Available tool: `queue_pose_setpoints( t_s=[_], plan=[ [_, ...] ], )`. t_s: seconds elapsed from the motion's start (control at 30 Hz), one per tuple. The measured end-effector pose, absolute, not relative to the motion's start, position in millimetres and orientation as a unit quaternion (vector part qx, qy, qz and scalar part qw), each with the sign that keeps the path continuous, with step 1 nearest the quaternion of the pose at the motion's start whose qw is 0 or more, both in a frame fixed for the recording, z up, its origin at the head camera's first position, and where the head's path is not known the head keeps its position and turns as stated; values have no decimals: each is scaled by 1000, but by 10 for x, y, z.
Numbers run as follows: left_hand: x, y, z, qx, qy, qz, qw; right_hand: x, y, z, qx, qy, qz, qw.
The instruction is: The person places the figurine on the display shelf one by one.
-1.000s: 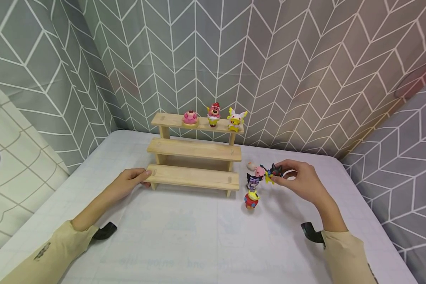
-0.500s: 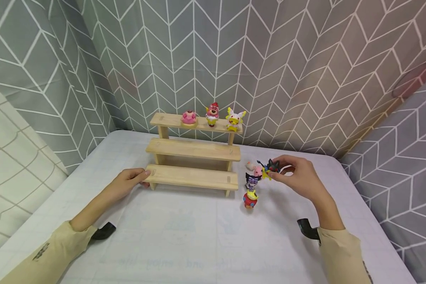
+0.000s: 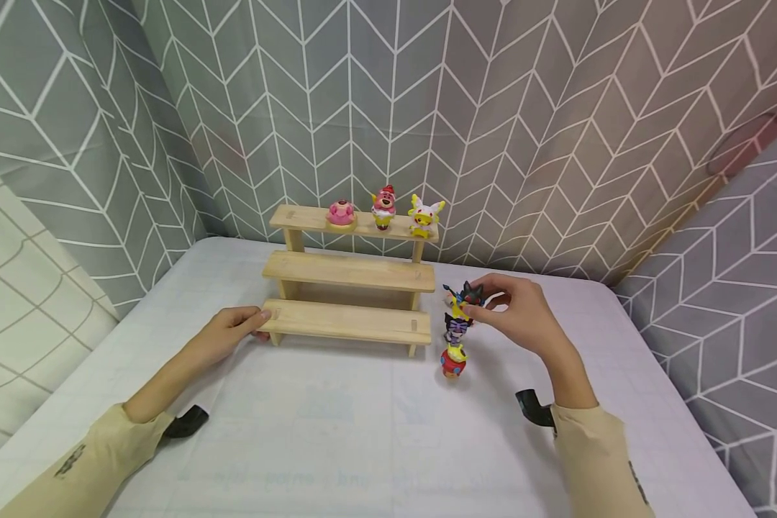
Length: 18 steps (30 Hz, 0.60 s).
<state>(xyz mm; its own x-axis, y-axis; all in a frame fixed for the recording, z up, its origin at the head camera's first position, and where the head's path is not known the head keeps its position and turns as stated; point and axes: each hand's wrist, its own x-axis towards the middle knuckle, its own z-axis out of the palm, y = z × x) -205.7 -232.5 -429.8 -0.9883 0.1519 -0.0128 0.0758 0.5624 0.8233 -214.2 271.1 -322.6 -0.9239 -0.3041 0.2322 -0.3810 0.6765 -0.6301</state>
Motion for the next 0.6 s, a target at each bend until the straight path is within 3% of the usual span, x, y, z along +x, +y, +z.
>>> queue_pose_setpoints(
  t_s=[0.6],
  plan=[
    [-2047,-2322,-4293,72,886,456,33,-2129,2456,-3124,195,-911,356,75]
  ],
)
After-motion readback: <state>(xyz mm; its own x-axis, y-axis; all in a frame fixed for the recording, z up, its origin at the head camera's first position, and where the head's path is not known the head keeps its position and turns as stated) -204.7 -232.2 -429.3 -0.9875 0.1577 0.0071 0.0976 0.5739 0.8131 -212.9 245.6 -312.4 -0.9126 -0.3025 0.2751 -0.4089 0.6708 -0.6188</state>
